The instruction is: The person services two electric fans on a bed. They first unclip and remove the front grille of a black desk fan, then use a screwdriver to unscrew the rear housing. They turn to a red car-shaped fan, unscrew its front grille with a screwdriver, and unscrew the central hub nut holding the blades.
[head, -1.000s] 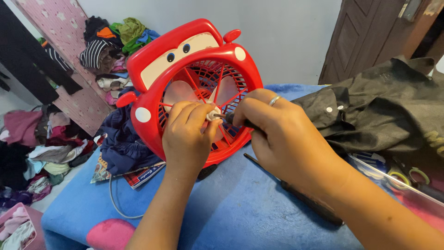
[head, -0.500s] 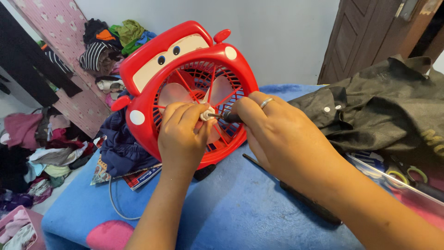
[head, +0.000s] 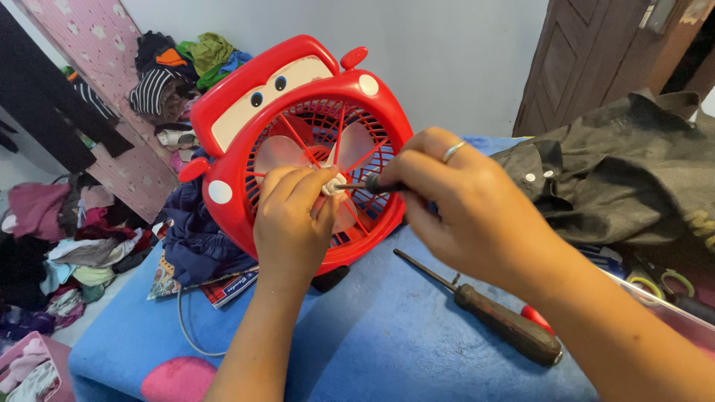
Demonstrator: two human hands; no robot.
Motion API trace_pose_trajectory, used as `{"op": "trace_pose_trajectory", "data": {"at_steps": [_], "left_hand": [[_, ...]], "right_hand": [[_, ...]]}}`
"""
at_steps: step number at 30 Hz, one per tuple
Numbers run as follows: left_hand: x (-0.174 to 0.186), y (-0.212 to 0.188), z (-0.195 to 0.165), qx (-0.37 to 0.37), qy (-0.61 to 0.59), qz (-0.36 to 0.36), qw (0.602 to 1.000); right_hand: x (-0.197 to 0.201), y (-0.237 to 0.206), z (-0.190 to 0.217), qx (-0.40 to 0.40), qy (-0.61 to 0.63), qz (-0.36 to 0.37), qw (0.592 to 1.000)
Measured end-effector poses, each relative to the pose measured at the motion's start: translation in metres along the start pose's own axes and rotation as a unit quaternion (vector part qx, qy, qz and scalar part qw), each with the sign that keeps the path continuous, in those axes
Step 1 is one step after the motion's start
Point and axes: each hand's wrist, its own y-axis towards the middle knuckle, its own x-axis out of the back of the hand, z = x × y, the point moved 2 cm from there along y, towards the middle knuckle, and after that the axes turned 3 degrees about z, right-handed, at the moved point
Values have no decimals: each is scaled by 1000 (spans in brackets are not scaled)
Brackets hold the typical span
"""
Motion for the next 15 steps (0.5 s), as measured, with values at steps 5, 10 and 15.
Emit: {"op": "trace_pose_trajectory", "data": {"at_steps": [5,10,15], "left_hand": [[-1,1,0,6,5,-1,1000],[-1,2,-2,6,-6,1,1000],[-1,2,-5,5,-12,1,1000]], "right_hand": [[17,1,-13,-75,54,-66,994],[4,1,-27,-211,281,-134,927],[-10,-3,-25,-157,157,-133,966]]}}
